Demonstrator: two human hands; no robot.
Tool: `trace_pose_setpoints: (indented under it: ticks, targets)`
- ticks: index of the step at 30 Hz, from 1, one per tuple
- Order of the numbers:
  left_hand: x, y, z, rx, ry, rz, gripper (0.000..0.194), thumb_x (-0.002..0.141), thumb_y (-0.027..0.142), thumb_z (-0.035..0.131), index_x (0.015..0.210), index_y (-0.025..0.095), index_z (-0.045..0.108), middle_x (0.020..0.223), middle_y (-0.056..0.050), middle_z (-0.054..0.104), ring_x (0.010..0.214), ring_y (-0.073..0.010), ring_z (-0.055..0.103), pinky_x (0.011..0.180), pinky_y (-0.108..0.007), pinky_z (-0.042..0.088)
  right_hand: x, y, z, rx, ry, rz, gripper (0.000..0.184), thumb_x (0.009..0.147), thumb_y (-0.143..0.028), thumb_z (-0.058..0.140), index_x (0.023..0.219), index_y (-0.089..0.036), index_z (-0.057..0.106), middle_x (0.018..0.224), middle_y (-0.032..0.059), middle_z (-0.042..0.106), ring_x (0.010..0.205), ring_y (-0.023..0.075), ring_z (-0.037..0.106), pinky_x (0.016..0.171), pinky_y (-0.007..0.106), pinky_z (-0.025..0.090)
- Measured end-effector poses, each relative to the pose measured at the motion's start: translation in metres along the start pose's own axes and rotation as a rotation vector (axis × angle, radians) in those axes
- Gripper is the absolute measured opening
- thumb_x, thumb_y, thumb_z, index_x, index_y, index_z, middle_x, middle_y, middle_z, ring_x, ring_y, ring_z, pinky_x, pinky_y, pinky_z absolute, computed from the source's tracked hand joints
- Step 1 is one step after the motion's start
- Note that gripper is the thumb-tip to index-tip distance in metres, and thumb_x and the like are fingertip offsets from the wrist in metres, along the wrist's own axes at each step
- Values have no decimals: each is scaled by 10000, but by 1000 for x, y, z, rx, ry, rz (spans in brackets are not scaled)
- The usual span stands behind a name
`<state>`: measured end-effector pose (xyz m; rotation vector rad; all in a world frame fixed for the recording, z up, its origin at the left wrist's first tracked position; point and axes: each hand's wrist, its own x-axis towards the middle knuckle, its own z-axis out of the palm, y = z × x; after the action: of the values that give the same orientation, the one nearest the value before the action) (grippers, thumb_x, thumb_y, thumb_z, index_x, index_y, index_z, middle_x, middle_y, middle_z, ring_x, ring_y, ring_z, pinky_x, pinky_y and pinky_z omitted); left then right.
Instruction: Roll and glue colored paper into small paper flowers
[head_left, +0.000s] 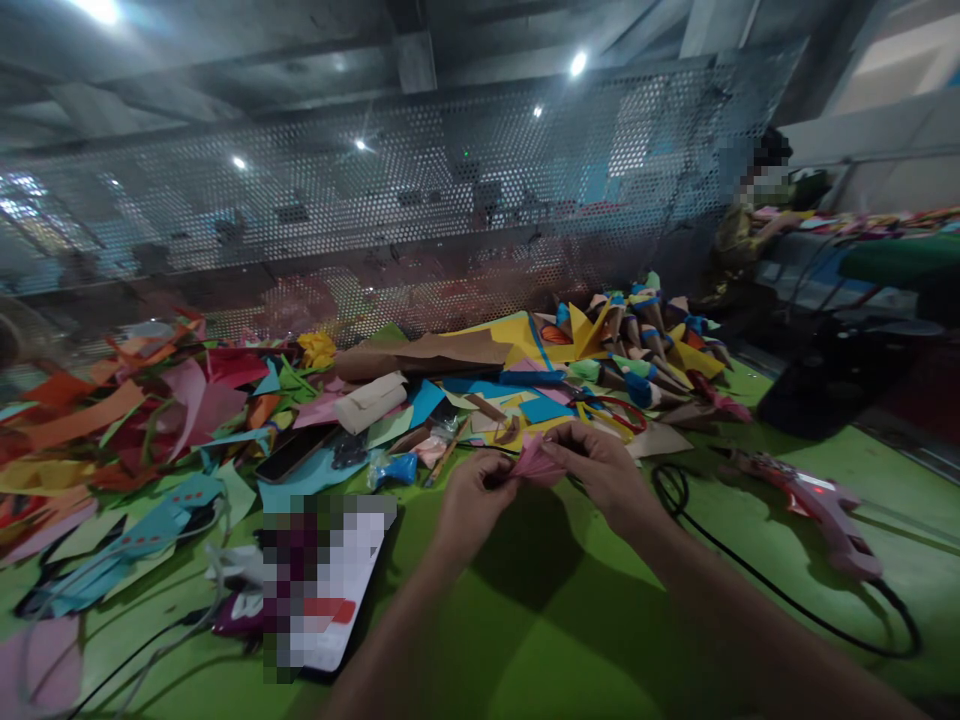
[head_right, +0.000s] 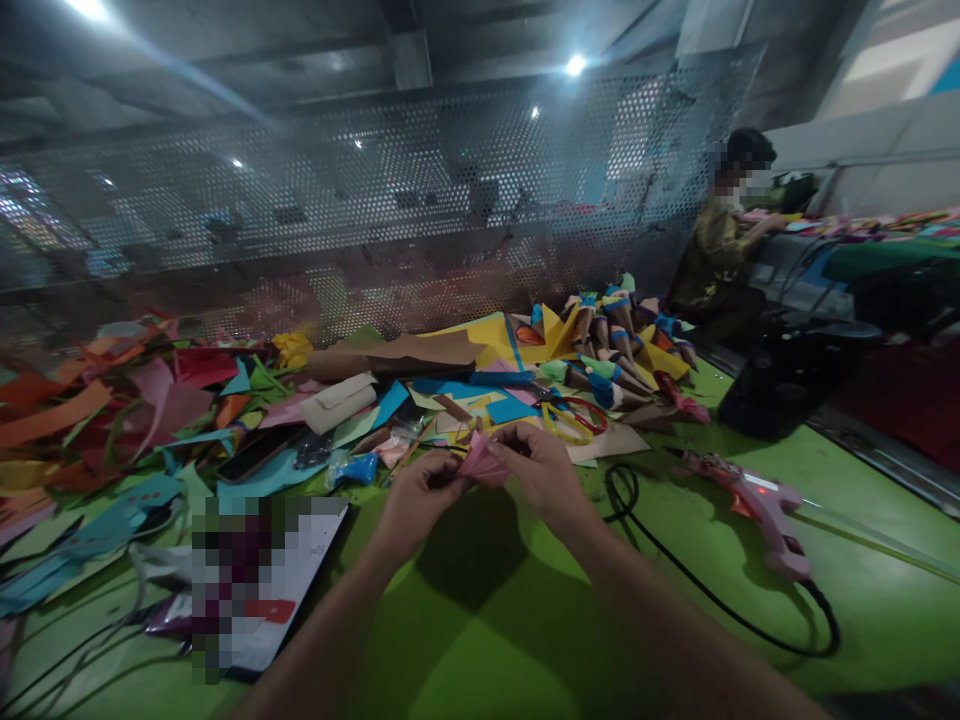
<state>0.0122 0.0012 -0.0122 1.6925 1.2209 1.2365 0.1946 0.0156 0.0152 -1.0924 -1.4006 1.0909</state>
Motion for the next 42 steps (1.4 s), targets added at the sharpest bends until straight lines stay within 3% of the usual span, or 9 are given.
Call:
trace_pose_setpoints:
  ticks: [6,9,13,18,28,32,35,37,42]
  targets:
    - [1,1,-1,-81,24,-47,81,751,238,681,704,173,671,743,-13,617,738,-160,557,673,-258,409,-1,-3,0,4,-43,30,362,806,-542,669,915,-197,681,911,49,698,857,212,613,777,336,480]
    - [1,1,-2,-102,52,-56,126,759,275,699,695,169,674,734,-11,605,733,-155,545,671,-257,408,0,-2,2,-38,-128,38,426,753,-548,727,985,-192,697,956,58,704,884,226,611,789,346,473]
    - [0,2,-2,-141,59,-59,142,770,289,701,704,166,682,736,-14,624,731,-153,558,687,-263,427,1,0,2,-183,-139,-36,312,701,-463,781,841,-190,728,842,37,666,832,215,575,748,322,440]
    - [-1,3,0,-296,35,-139,323,738,319,772,1016,173,694,970,-63,725,848,-179,648,773,-297,509,2,0,-1,-224,-99,-100,244,735,-442,732,744,-199,710,759,20,626,763,202,554,689,307,415]
    - [0,4,3,-394,91,-166,357,658,338,843,920,148,692,804,-49,722,743,-166,674,709,-296,549,0,4,1,-155,-127,-49,289,731,-480,730,773,-196,696,750,22,658,727,202,572,661,310,445]
    - [4,2,-4,-338,66,-122,374,698,287,815,1032,160,702,950,-79,755,854,-182,692,784,-310,553,1,4,-2,-199,-108,-51,334,725,-511,743,809,-193,693,762,27,673,735,215,589,672,325,454]
    - [12,-5,-21,-239,197,-71,312,775,310,746,1050,170,700,1036,-95,757,898,-185,697,820,-318,548,4,4,-5,-336,-40,-154,309,741,-495,729,835,-202,710,828,53,696,802,248,610,735,360,458]
    - [16,-12,-36,-104,394,-59,260,812,327,690,1019,171,700,954,-79,759,803,-170,687,751,-298,543,5,5,-6,-433,-25,-244,261,760,-460,700,821,-207,723,861,75,710,845,272,620,771,387,458]
    - [20,-30,-65,15,600,-61,220,823,270,616,1006,159,667,880,-63,730,803,-176,685,751,-291,523,3,5,-6,-600,-234,-264,229,839,-374,598,879,-230,771,944,88,752,900,284,651,780,393,467]
